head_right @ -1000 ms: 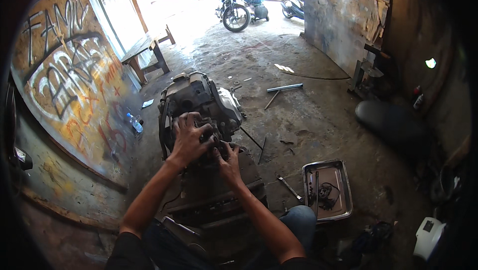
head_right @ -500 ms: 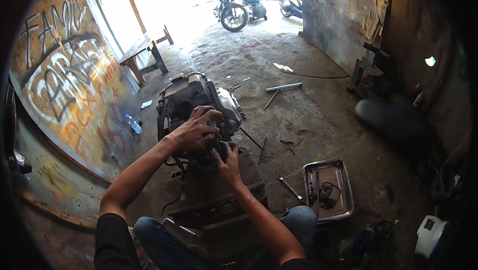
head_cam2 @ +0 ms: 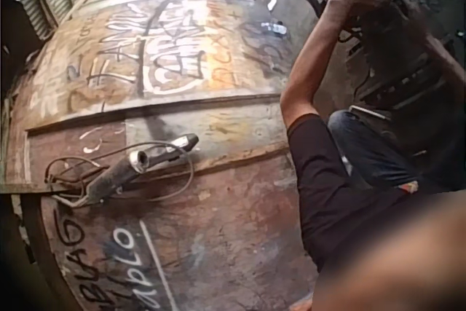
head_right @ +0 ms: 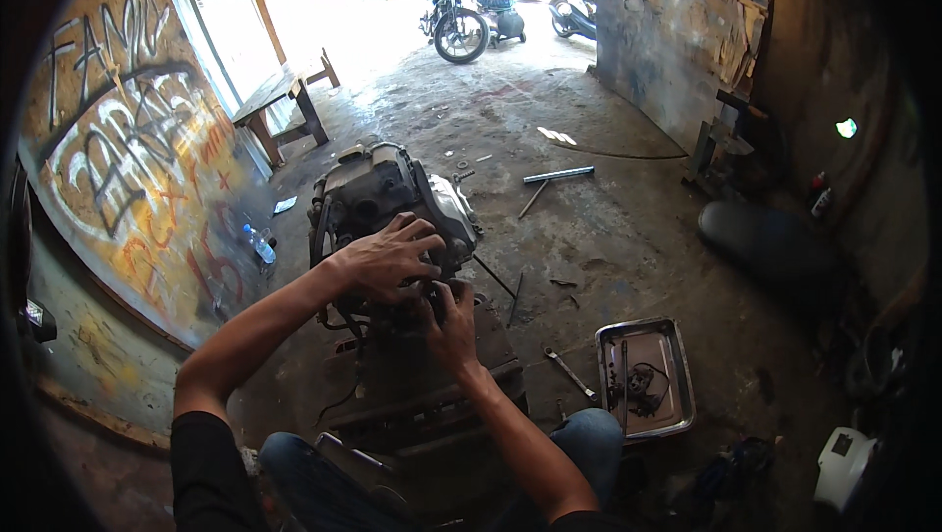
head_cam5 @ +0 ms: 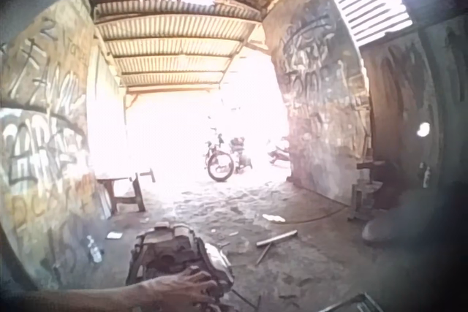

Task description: The recorder is shown working on an engine, specifically adjusting components near the cylinder head.

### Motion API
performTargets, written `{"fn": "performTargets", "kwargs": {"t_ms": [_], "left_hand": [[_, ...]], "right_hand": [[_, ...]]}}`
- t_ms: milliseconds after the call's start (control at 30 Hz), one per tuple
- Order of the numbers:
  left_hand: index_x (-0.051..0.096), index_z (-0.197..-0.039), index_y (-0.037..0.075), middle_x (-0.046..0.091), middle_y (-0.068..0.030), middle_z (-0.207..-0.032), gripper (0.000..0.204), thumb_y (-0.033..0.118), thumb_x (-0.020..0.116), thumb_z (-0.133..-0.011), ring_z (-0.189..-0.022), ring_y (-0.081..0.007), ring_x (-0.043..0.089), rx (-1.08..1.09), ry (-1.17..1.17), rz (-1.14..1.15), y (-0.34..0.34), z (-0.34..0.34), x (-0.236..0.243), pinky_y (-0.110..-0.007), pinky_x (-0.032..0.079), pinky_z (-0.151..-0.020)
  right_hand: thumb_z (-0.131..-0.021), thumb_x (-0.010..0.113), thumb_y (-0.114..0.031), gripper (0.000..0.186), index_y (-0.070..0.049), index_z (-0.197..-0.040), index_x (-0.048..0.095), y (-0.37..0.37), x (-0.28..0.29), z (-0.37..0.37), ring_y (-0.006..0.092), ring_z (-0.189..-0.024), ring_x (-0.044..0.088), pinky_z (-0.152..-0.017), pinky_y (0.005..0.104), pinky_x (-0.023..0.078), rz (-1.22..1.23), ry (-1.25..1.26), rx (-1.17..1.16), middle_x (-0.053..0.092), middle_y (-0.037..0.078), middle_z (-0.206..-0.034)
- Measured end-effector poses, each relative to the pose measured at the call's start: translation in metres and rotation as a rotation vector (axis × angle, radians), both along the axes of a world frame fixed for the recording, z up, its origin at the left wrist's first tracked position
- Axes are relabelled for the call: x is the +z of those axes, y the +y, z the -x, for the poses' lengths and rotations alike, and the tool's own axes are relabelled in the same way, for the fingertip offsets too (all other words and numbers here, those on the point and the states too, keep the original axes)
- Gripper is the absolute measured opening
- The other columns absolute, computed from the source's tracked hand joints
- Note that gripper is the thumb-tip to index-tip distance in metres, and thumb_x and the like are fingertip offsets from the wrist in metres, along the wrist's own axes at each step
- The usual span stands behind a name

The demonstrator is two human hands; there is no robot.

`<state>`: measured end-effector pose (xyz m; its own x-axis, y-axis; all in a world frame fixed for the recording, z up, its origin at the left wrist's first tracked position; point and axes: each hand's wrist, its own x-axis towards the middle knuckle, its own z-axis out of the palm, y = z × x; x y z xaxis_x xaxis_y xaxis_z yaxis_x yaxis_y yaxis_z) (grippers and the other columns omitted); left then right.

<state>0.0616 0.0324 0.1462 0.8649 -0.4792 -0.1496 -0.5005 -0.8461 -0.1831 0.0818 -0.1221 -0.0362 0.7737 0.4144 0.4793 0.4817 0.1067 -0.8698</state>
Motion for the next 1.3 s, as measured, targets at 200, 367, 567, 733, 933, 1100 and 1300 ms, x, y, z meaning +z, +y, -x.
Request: {"fn": "performTargets", "kwargs": {"t_ms": [200,367,567,733,933,1100,1300], "left_hand": [[0.071,-0.132,0.012,0.061,-0.0127,-0.135,0.058,0.037,0.080,-0.081,-0.137,-0.0364,0.048,0.033,0.102,-0.036,-0.012,-0.013,0.016,-0.059,0.035,-0.119],[0.072,-0.123,0.008,0.068,-0.0082,-0.125,0.054,0.032,0.081,-0.075,-0.135,-0.0333,0.054,0.068,0.369,-0.121,-0.024,-0.041,0.028,-0.056,0.045,-0.112],[0.070,-0.114,0.007,0.071,-0.0081,-0.113,0.040,0.019,0.081,-0.077,-0.115,-0.0319,0.068,-0.116,0.352,-0.257,-0.021,-0.045,0.009,-0.045,0.057,-0.097],[0.070,-0.115,0.006,0.070,-0.0105,-0.114,0.037,0.017,0.078,-0.080,-0.109,-0.0333,0.070,-0.223,0.377,-0.161,-0.016,-0.039,0.023,-0.045,0.059,-0.090],[0.066,-0.123,0.008,0.070,-0.0100,-0.115,0.032,0.014,0.066,-0.092,-0.110,-0.0334,0.071,-0.292,0.375,-0.265,-0.017,-0.042,0.022,-0.046,0.060,-0.088],[0.063,-0.127,0.009,0.070,-0.0104,-0.115,0.029,0.015,0.056,-0.100,-0.107,-0.0341,0.072,-0.270,0.364,-0.332,-0.021,-0.039,0.023,-0.046,0.061,-0.085],[0.067,-0.112,0.003,0.072,-0.0138,-0.096,0.025,0.022,0.053,-0.104,-0.096,-0.0342,0.074,-0.147,0.347,-0.266,-0.013,-0.028,0.014,-0.045,0.061,-0.080]], "right_hand": [[-0.107,0.061,-0.019,0.032,0.002,-0.131,0.060,0.003,-0.001,-0.003,0.0335,-0.120,0.055,-0.103,0.0415,0.046,-0.016,0.086,0.101,0.047,0.019,-0.131],[-0.109,0.059,-0.022,0.034,0.002,-0.132,0.059,0.003,0.000,-0.005,0.0311,-0.119,0.054,-0.102,0.0403,0.045,-0.065,0.160,0.144,0.046,0.018,-0.128],[-0.107,0.062,-0.029,0.040,-0.001,-0.135,0.060,-0.002,0.004,0.002,0.0390,-0.122,0.054,-0.106,0.0462,0.044,-0.140,0.180,0.153,0.046,0.022,-0.129],[-0.106,0.064,-0.026,0.042,-0.002,-0.140,0.059,-0.002,-0.008,0.008,0.0374,-0.122,0.054,-0.107,0.0458,0.044,-0.163,0.234,0.187,0.046,0.021,-0.130],[-0.106,0.063,-0.020,0.040,-0.001,-0.140,0.058,0.002,-0.016,0.001,0.0370,-0.123,0.053,-0.105,0.0459,0.044,-0.161,0.167,0.180,0.046,0.020,-0.130],[-0.106,0.060,-0.012,0.036,0.000,-0.140,0.057,-0.002,-0.018,-0.002,0.0298,-0.124,0.051,-0.106,0.0387,0.043,-0.095,0.089,0.164,0.045,0.016,-0.129],[-0.106,0.060,-0.015,0.037,-0.001,-0.140,0.054,-0.005,-0.009,-0.010,0.0323,-0.122,0.049,-0.109,0.0422,0.039,-0.025,0.100,0.260,0.043,0.016,-0.128]]}}
